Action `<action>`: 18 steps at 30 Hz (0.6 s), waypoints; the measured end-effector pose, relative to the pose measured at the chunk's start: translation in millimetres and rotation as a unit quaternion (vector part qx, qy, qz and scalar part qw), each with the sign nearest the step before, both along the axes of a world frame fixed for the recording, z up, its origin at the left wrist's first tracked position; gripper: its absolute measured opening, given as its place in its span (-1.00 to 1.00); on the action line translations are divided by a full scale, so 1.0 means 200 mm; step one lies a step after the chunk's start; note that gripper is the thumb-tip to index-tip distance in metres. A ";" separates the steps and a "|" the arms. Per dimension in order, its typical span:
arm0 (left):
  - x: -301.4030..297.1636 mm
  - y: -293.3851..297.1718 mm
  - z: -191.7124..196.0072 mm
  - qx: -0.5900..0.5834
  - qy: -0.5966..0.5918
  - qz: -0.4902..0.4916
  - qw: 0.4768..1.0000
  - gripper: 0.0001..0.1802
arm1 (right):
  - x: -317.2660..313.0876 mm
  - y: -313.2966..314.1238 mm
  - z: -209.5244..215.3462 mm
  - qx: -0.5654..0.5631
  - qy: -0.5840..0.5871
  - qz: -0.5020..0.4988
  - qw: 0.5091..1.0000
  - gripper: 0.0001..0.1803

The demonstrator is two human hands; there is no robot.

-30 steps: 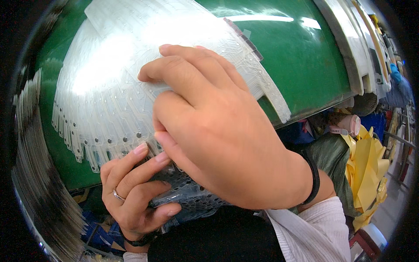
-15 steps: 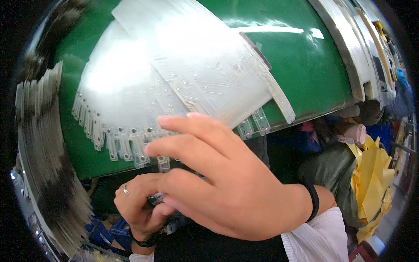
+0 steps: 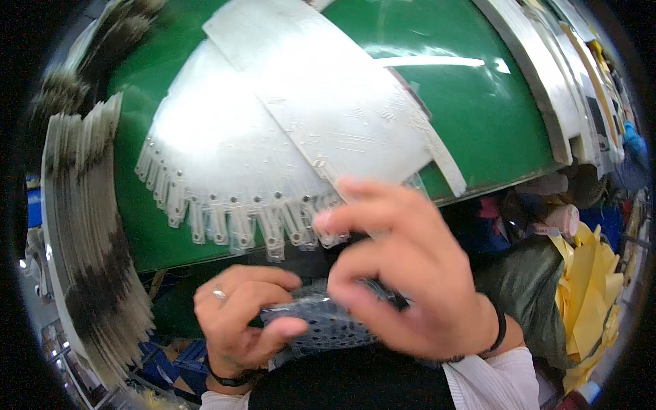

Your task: The person picks up a plastic sheet from a stack and presses small black components into holes on the sheet by hand. They repeat this process for multiple sheets, moving each completed piece aside before starting the next.

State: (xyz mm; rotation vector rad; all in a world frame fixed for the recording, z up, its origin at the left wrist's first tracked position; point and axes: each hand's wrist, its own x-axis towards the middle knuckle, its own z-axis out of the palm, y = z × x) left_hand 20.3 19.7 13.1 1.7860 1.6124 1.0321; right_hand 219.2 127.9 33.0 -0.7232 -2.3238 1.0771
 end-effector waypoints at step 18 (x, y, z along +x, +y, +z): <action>-0.02 0.05 -0.02 -0.040 0.223 -0.004 0.974 -0.42 | -0.09 0.12 -0.12 -0.023 0.033 -0.029 0.999 -0.92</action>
